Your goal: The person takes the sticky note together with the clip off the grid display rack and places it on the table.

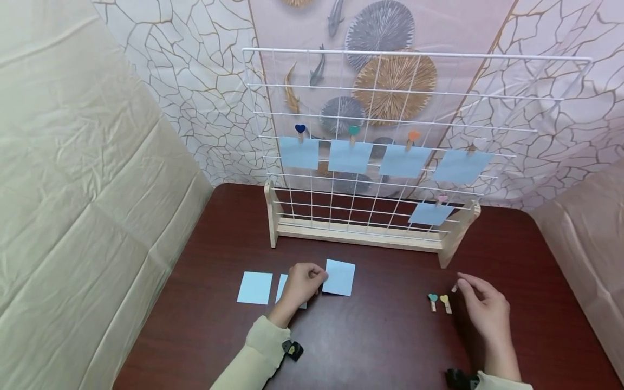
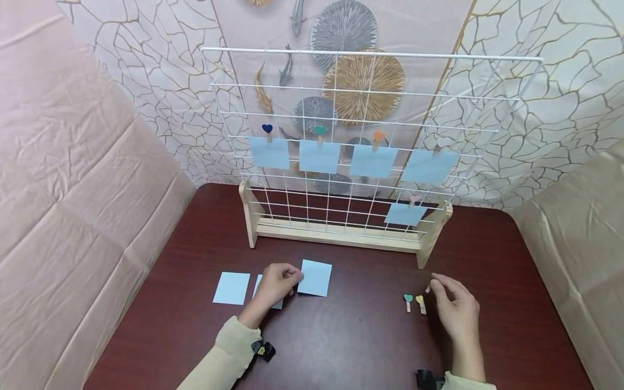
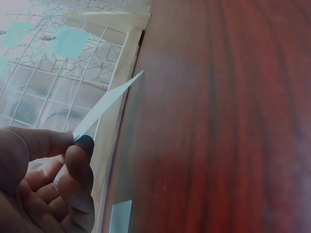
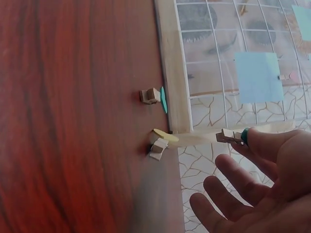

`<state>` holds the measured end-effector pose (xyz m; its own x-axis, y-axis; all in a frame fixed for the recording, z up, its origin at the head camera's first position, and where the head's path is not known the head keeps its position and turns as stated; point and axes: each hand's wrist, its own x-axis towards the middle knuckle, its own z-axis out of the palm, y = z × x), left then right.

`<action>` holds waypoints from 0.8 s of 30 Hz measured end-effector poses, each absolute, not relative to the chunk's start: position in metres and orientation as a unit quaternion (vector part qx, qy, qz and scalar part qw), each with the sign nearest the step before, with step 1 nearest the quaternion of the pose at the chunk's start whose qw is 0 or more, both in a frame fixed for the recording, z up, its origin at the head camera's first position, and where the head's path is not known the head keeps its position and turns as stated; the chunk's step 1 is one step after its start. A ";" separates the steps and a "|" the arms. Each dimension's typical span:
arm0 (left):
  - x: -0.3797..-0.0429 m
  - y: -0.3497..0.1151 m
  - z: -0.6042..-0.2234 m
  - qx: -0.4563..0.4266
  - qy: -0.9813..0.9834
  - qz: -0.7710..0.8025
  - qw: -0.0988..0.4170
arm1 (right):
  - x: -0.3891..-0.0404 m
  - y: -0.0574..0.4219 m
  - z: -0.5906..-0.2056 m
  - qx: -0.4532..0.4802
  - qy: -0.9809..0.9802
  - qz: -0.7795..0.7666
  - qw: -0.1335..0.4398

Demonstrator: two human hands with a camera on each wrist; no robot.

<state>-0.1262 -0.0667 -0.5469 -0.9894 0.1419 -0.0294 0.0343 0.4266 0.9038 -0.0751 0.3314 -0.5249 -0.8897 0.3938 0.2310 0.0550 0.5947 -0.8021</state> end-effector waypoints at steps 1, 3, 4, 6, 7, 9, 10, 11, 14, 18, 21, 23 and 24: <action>-0.126 -0.067 -0.547 0.050 0.842 0.534 0.054 | -0.075 0.331 -0.525 -0.127 -0.870 0.432 0.200; -0.124 -0.068 -0.547 0.049 0.845 0.530 0.054 | -0.074 0.331 -0.525 -0.127 -0.869 0.431 0.205; -0.124 -0.069 -0.547 0.049 0.848 0.526 0.053 | -0.074 0.331 -0.525 -0.128 -0.869 0.431 0.206; -0.122 -0.069 -0.547 0.052 0.853 0.516 0.046 | -0.074 0.332 -0.526 -0.131 -0.871 0.428 0.204; -0.122 -0.070 -0.547 0.053 0.856 0.512 0.043 | -0.073 0.332 -0.526 -0.132 -0.872 0.426 0.202; -0.121 -0.070 -0.547 0.053 0.862 0.502 0.040 | -0.073 0.333 -0.527 -0.135 -0.873 0.424 0.197; -0.120 -0.070 -0.546 0.051 0.863 0.501 0.042 | -0.072 0.334 -0.528 -0.137 -0.875 0.423 0.193; -0.120 -0.071 -0.546 0.051 0.864 0.498 0.043 | -0.071 0.335 -0.528 -0.139 -0.876 0.420 0.190; -0.118 -0.072 -0.546 0.048 0.870 0.489 0.048 | -0.069 0.338 -0.529 -0.146 -0.878 0.418 0.180; -0.115 -0.073 -0.545 0.042 0.879 0.473 0.048 | -0.068 0.341 -0.530 -0.153 -0.877 0.421 0.177; -0.114 -0.074 -0.544 0.041 0.884 0.464 0.049 | -0.068 0.343 -0.531 -0.155 -0.877 0.421 0.175; -0.112 -0.075 -0.543 0.041 0.885 0.461 0.053 | -0.068 0.343 -0.532 -0.157 -0.879 0.416 0.171; -0.112 -0.075 -0.543 0.041 0.885 0.460 0.056 | -0.067 0.344 -0.533 -0.158 -0.882 0.411 0.169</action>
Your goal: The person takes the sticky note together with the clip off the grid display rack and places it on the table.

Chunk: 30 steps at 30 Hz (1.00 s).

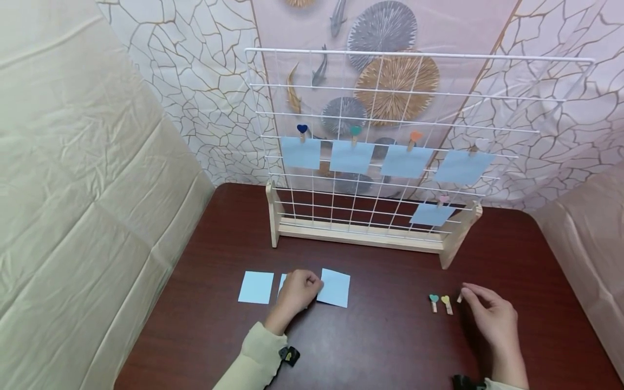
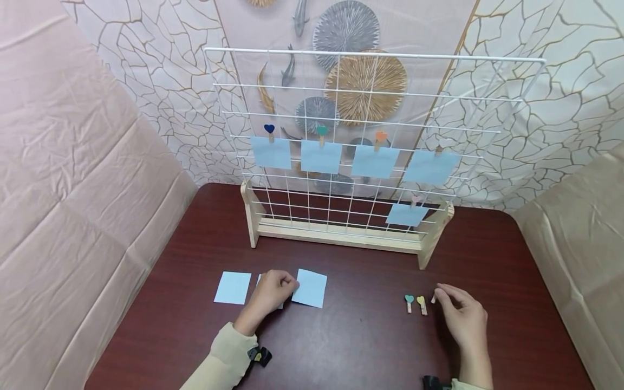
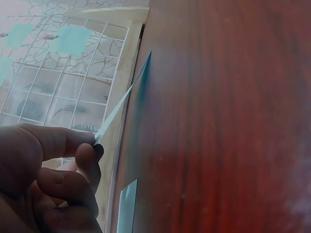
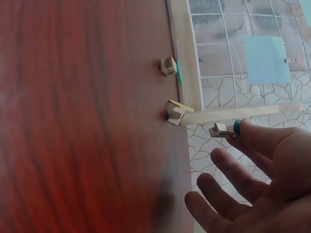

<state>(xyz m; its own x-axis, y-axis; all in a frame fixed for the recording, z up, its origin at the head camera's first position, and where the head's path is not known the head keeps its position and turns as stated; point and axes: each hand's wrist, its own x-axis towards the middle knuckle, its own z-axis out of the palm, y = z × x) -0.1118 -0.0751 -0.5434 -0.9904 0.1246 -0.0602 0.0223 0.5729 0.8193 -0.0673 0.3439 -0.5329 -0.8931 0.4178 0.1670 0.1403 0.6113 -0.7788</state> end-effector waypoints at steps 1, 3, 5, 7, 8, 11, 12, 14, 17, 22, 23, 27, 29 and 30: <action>-0.111 -0.075 -0.544 0.043 0.885 0.460 0.058 | -0.067 0.344 -0.534 -0.160 -0.883 0.408 0.166; -0.110 -0.076 -0.544 0.045 0.887 0.455 0.060 | -0.067 0.346 -0.535 -0.163 -0.887 0.400 0.160; -0.110 -0.077 -0.545 0.050 0.891 0.448 0.056 | -0.067 0.347 -0.536 -0.165 -0.891 0.394 0.156; -0.110 -0.078 -0.545 0.053 0.894 0.442 0.052 | -0.067 0.348 -0.537 -0.168 -0.892 0.390 0.152; -0.110 -0.078 -0.545 0.053 0.895 0.439 0.051 | -0.067 0.349 -0.538 -0.169 -0.893 0.389 0.149; -0.110 -0.079 -0.545 0.056 0.898 0.434 0.054 | -0.066 0.351 -0.539 -0.173 -0.898 0.380 0.139; -0.109 -0.079 -0.546 0.056 0.898 0.433 0.056 | -0.066 0.352 -0.539 -0.173 -0.900 0.376 0.135; -0.109 -0.079 -0.546 0.056 0.899 0.430 0.060 | -0.065 0.355 -0.540 -0.169 -0.907 0.366 0.125; -0.108 -0.079 -0.545 0.055 0.901 0.426 0.064 | -0.064 0.358 -0.542 -0.144 -0.922 0.342 0.112; -0.107 -0.080 -0.544 0.057 0.902 0.422 0.069 | -0.064 0.361 -0.545 -0.095 -0.937 0.323 0.097; -0.107 -0.080 -0.544 0.058 0.902 0.421 0.069 | -0.064 0.362 -0.545 -0.088 -0.938 0.322 0.094; -0.106 -0.080 -0.545 0.055 0.906 0.414 0.070 | -0.065 0.362 -0.545 -0.068 -0.944 0.314 0.073; -0.105 -0.081 -0.545 0.052 0.908 0.409 0.069 | -0.066 0.362 -0.545 -0.062 -0.947 0.310 0.063; -0.105 -0.081 -0.546 0.051 0.910 0.406 0.069 | -0.066 0.363 -0.545 -0.060 -0.947 0.310 0.060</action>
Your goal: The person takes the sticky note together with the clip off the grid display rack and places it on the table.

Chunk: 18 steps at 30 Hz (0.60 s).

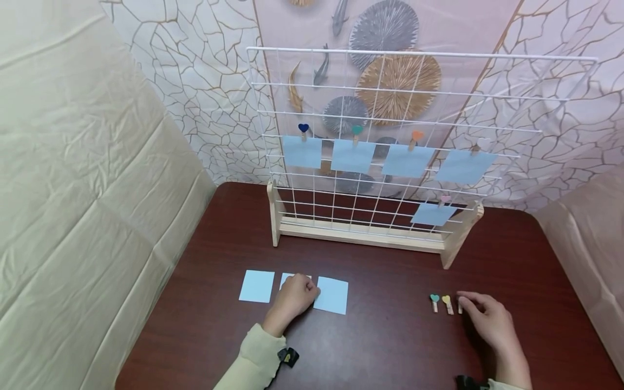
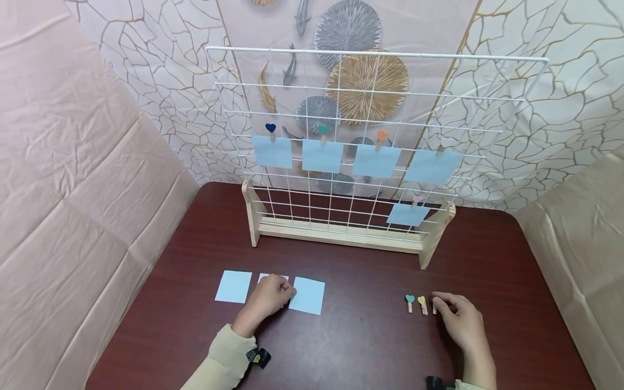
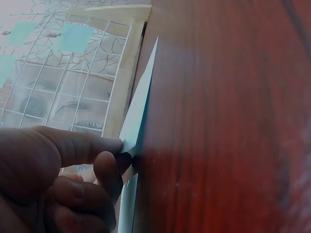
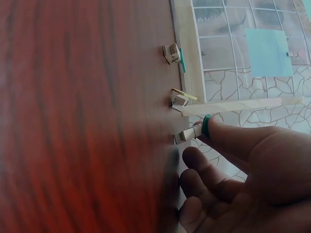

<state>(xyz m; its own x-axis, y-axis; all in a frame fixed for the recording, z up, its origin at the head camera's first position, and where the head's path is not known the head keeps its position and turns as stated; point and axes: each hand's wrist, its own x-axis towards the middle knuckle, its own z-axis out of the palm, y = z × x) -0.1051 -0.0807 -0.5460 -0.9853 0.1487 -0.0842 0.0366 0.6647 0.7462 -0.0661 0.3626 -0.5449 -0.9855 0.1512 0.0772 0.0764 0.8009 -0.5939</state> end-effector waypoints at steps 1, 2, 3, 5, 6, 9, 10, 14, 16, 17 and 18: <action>-0.105 -0.081 -0.546 0.050 0.911 0.403 0.069 | -0.066 0.363 -0.545 -0.059 -0.947 0.309 0.059; -0.105 -0.081 -0.547 0.049 0.912 0.401 0.069 | -0.067 0.363 -0.545 -0.058 -0.947 0.310 0.057; -0.105 -0.081 -0.546 0.048 0.913 0.400 0.069 | -0.067 0.363 -0.545 -0.058 -0.947 0.310 0.055; -0.105 -0.080 -0.547 0.046 0.914 0.397 0.070 | -0.068 0.364 -0.546 -0.055 -0.949 0.306 0.050; -0.105 -0.080 -0.547 0.046 0.915 0.395 0.070 | -0.069 0.364 -0.545 -0.053 -0.949 0.306 0.045; -0.105 -0.079 -0.547 0.044 0.917 0.390 0.074 | -0.072 0.364 -0.545 -0.044 -0.951 0.304 0.029; -0.105 -0.079 -0.547 0.043 0.918 0.388 0.075 | -0.074 0.364 -0.545 -0.039 -0.952 0.303 0.024; -0.105 -0.078 -0.546 0.040 0.919 0.383 0.079 | -0.076 0.364 -0.544 -0.029 -0.953 0.302 0.013; -0.105 -0.077 -0.546 0.040 0.919 0.384 0.080 | -0.076 0.363 -0.543 -0.028 -0.952 0.303 0.014; -0.105 -0.076 -0.545 0.040 0.919 0.384 0.080 | -0.076 0.363 -0.543 -0.029 -0.952 0.305 0.015; -0.105 -0.076 -0.545 0.040 0.919 0.383 0.080 | -0.076 0.363 -0.544 -0.031 -0.952 0.305 0.016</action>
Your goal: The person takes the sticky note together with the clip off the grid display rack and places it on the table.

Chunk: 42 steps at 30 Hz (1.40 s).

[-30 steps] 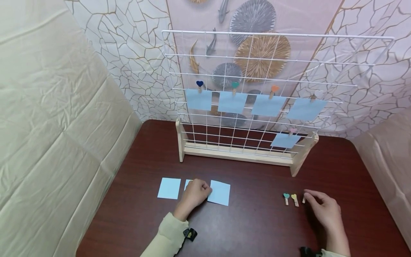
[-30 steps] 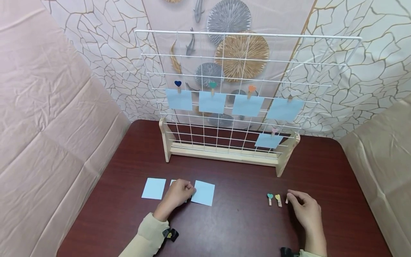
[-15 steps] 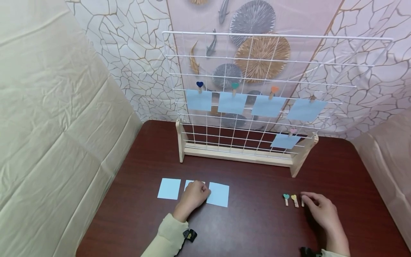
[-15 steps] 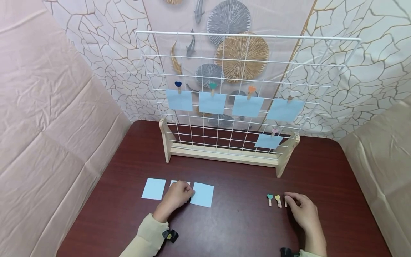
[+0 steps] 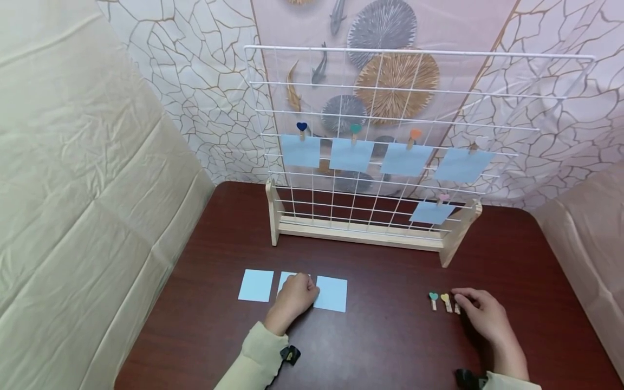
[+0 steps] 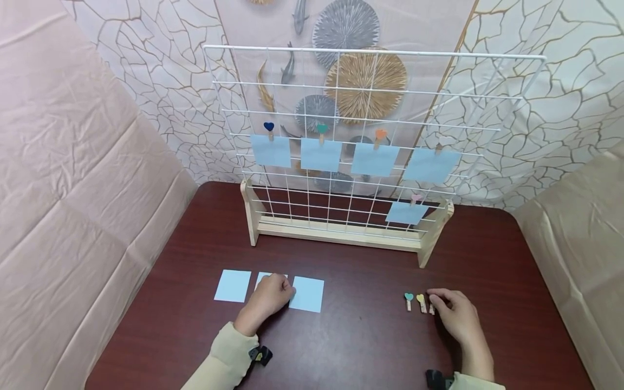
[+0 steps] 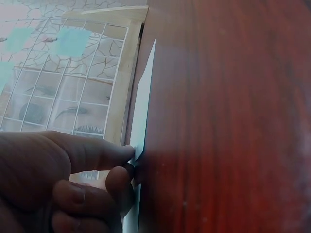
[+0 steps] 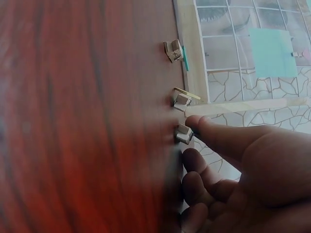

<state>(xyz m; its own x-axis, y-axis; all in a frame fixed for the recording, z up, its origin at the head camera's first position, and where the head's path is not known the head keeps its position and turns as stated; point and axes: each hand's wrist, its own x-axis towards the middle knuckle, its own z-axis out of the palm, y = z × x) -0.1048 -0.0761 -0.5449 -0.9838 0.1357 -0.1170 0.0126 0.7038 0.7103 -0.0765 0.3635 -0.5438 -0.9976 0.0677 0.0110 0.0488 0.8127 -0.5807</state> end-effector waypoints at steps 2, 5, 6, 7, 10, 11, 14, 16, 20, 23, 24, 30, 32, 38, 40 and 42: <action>-0.105 -0.076 -0.544 0.040 0.920 0.382 0.081 | -0.077 0.364 -0.545 -0.036 -0.951 0.305 0.016; -0.106 -0.076 -0.544 0.039 0.920 0.380 0.084 | -0.079 0.365 -0.545 -0.050 -0.950 0.307 0.011; -0.107 -0.075 -0.544 0.039 0.920 0.380 0.084 | -0.079 0.365 -0.545 -0.054 -0.950 0.308 0.009; -0.107 -0.075 -0.544 0.040 0.920 0.380 0.085 | -0.079 0.365 -0.545 -0.057 -0.949 0.310 0.007; -0.107 -0.076 -0.544 0.041 0.920 0.381 0.086 | -0.079 0.365 -0.545 -0.061 -0.948 0.313 0.005; -0.107 -0.076 -0.544 0.042 0.919 0.381 0.087 | -0.079 0.365 -0.545 -0.060 -0.948 0.314 0.006; -0.107 -0.076 -0.545 0.047 0.918 0.383 0.090 | -0.077 0.365 -0.545 -0.058 -0.947 0.316 0.004; -0.106 -0.077 -0.545 0.050 0.916 0.388 0.095 | -0.076 0.364 -0.545 -0.060 -0.945 0.321 -0.001; -0.105 -0.078 -0.545 0.056 0.908 0.400 0.106 | -0.075 0.364 -0.544 -0.068 -0.940 0.335 -0.017; -0.104 -0.079 -0.545 0.057 0.905 0.406 0.116 | -0.075 0.364 -0.543 -0.076 -0.936 0.344 -0.029; -0.104 -0.079 -0.545 0.058 0.904 0.407 0.118 | -0.075 0.363 -0.543 -0.079 -0.935 0.345 -0.030; -0.105 -0.078 -0.543 0.073 0.905 0.404 0.115 | -0.077 0.364 -0.541 -0.095 -0.932 0.349 -0.032; -0.105 -0.078 -0.542 0.076 0.904 0.406 0.111 | -0.077 0.364 -0.540 -0.096 -0.932 0.349 -0.033; -0.105 -0.077 -0.537 0.090 0.905 0.404 0.097 | -0.076 0.360 -0.537 -0.099 -0.936 0.337 0.014; -0.107 -0.076 -0.534 0.098 0.908 0.398 0.090 | -0.076 0.358 -0.535 -0.103 -0.936 0.335 0.043; -0.110 -0.074 -0.531 0.108 0.911 0.389 0.081 | -0.077 0.357 -0.532 -0.106 -0.935 0.332 0.068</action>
<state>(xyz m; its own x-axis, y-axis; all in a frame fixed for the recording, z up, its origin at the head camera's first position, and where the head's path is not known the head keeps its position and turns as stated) -0.1095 -0.0736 -0.5306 -0.9635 0.2599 -0.0647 0.1333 0.6747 0.7260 -0.0774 0.3571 -0.5317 -0.9682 0.2437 0.0571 0.1531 0.7570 -0.6353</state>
